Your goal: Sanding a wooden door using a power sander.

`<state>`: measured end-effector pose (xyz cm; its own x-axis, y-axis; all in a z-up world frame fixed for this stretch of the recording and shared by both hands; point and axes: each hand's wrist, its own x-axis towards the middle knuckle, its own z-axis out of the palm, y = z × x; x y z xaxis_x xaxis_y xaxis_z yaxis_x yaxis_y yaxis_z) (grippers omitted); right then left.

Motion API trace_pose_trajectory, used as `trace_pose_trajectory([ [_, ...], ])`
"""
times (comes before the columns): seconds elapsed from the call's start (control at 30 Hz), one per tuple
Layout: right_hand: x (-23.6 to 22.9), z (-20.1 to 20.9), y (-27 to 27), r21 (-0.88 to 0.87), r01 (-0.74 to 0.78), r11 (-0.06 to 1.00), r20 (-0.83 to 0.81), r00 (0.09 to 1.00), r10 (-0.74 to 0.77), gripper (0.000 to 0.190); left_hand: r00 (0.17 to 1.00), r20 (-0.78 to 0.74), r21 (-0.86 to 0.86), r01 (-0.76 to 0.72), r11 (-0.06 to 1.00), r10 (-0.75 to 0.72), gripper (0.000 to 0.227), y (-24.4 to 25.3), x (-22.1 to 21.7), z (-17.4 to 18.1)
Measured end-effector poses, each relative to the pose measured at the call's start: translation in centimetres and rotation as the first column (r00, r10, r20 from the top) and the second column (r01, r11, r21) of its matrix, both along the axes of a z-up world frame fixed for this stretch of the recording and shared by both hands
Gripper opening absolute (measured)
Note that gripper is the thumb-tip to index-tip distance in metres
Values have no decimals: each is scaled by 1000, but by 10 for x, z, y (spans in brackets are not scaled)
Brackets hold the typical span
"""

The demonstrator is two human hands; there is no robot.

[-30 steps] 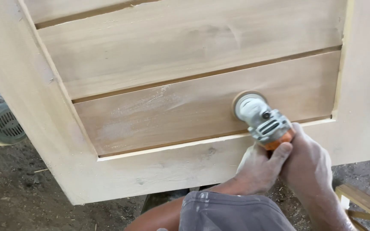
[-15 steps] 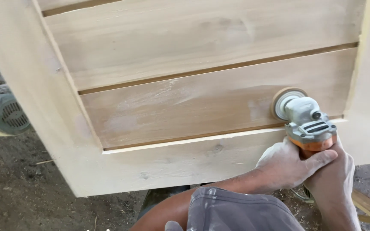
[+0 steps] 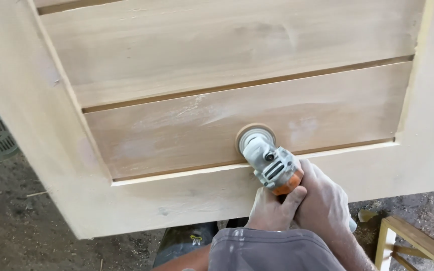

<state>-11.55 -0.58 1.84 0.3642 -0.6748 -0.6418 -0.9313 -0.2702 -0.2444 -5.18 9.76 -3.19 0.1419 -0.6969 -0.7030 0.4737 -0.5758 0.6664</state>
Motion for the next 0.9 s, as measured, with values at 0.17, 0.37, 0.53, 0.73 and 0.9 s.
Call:
trace_pose_trajectory([
  [0.17,-21,8,-12,-9,126,992,25,992,-125,33,998,11,-48,60,997,-60,57,-19,-24,-5],
  [0.37,-53,12,-34,-70,269,960,-41,961,-273,34,978,-82,-87,186,979,-193,73,-59,-41,2],
  [0.53,-81,12,-49,-74,366,928,21,931,-365,43,955,-61,-71,287,955,-292,74,-83,-65,0],
  [0.73,-123,7,-74,-134,454,881,24,890,-455,30,906,-124,-106,393,913,-404,72,-127,-84,12],
  [0.9,-147,1,-91,-147,435,889,5,899,-439,36,881,-57,-118,462,879,-470,72,-150,-97,14],
])
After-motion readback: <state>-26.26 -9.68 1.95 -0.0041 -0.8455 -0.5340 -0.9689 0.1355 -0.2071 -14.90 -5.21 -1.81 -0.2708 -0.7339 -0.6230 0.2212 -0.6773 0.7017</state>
